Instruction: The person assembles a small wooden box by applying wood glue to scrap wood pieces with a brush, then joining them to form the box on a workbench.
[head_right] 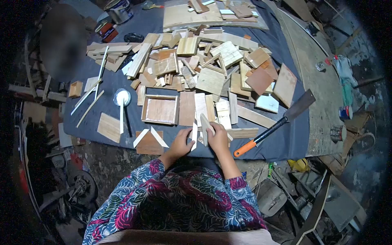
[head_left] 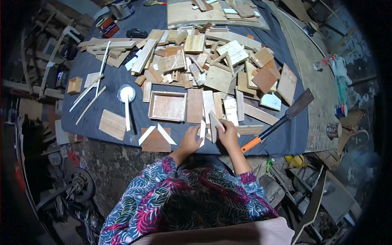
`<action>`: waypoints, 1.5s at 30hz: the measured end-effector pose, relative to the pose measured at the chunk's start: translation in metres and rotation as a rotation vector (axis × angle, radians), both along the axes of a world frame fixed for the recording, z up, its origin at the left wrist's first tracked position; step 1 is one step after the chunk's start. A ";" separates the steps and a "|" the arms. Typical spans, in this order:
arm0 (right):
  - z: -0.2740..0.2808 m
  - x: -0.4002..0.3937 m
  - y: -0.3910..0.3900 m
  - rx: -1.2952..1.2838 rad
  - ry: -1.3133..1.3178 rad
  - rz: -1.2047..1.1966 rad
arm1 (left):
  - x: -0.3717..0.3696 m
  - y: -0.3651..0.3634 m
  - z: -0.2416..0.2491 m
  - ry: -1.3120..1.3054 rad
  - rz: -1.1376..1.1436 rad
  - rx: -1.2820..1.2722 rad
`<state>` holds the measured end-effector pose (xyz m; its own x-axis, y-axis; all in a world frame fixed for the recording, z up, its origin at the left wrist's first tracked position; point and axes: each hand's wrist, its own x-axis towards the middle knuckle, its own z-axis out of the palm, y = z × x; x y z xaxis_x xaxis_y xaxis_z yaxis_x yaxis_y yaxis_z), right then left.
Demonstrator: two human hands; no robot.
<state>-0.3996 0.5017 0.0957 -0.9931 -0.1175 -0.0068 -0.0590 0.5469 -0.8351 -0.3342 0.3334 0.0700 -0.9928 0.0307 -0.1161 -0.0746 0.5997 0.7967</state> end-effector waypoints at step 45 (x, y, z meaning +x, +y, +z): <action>-0.034 -0.073 -0.115 -0.135 -0.331 0.002 | 0.062 -0.082 0.010 -0.197 0.868 1.144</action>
